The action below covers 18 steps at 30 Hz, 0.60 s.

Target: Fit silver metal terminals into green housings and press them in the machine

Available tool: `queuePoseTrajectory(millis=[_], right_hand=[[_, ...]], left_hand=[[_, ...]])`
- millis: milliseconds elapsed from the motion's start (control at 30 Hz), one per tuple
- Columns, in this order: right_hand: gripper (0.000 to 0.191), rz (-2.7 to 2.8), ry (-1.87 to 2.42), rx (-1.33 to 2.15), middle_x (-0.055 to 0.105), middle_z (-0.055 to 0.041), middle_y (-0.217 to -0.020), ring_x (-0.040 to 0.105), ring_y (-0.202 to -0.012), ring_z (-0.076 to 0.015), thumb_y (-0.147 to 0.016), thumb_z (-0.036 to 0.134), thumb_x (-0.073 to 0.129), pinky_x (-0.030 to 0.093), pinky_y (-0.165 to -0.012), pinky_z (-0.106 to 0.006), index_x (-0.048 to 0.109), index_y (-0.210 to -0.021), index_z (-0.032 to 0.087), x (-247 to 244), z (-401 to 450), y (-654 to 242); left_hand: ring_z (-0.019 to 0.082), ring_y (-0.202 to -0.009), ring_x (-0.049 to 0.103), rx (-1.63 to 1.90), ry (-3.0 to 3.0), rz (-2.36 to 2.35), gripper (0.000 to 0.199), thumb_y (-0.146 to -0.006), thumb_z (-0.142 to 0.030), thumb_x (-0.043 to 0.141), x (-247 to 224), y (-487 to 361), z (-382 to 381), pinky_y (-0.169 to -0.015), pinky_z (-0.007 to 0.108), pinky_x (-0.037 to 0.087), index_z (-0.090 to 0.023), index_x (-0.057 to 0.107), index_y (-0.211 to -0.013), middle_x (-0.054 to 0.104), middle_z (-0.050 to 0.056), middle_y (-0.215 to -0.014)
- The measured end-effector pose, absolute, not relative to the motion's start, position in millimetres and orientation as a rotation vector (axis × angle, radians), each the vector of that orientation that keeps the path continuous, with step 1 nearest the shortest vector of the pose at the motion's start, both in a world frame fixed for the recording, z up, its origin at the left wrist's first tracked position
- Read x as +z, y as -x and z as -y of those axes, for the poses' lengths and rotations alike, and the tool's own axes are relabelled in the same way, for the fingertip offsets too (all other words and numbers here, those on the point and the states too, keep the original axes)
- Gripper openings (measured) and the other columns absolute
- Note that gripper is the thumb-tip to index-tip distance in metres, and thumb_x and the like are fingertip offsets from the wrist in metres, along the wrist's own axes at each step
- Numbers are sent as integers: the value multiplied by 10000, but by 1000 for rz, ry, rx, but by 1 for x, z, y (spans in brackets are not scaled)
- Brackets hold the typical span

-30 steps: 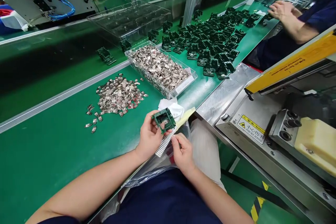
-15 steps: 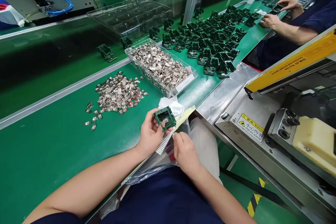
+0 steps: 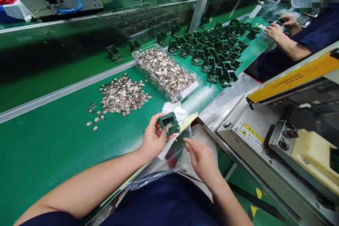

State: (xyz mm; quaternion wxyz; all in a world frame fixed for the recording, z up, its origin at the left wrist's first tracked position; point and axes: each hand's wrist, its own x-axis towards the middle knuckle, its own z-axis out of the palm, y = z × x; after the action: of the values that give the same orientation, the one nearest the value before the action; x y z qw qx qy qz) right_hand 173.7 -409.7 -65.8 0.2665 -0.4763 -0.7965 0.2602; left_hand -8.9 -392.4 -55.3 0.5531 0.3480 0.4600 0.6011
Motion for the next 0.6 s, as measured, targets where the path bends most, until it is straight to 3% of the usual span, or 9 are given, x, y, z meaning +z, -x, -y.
queuePoseTrajectory(millis=[100, 233, 400, 600], right_hand=[[224, 1876, 1152, 826, 698, -32, -851, 675, -726, -160, -958, 156, 505, 537, -670, -257, 662, -1113, 197, -39, 405, -173], [99, 1657, 1163, 826, 670, -14, -815, 627, -715, -167, -891, 176, 628, 499, -640, -270, 709, -916, 228, -29, 399, -148], [63, 1581, 1187, 726, 557, -31, -828, 555, -771, -188, -860, 220, 622, 478, -647, -288, 676, -829, 212, -40, 392, -116], [145, 1643, 1315, 647, 546, -50, -809, 547, -791, -224, -880, 300, 591, 481, -718, -350, 652, -777, 218, -37, 391, -107]], left_hand=[[113, -640, 644, 1416, -886, -1051, 397, -824, -402, 667, -56, 9, 395, -567, 223, 569, -221, 462, -1112, 605, 9, -872], [123, -683, 629, 1407, -968, -1034, 368, -860, -355, 631, -62, 11, 398, -648, 266, 581, -231, 453, -1157, 604, 8, -868], [141, -707, 599, 1393, -1085, -1120, 373, -875, -330, 600, -69, 14, 401, -637, 263, 542, -229, 457, -1205, 600, 16, -860], [178, -806, 616, 1353, -1279, -1203, 350, -903, -260, 534, -65, 18, 406, -734, 297, 507, -229, 461, -1243, 633, 41, -911]])
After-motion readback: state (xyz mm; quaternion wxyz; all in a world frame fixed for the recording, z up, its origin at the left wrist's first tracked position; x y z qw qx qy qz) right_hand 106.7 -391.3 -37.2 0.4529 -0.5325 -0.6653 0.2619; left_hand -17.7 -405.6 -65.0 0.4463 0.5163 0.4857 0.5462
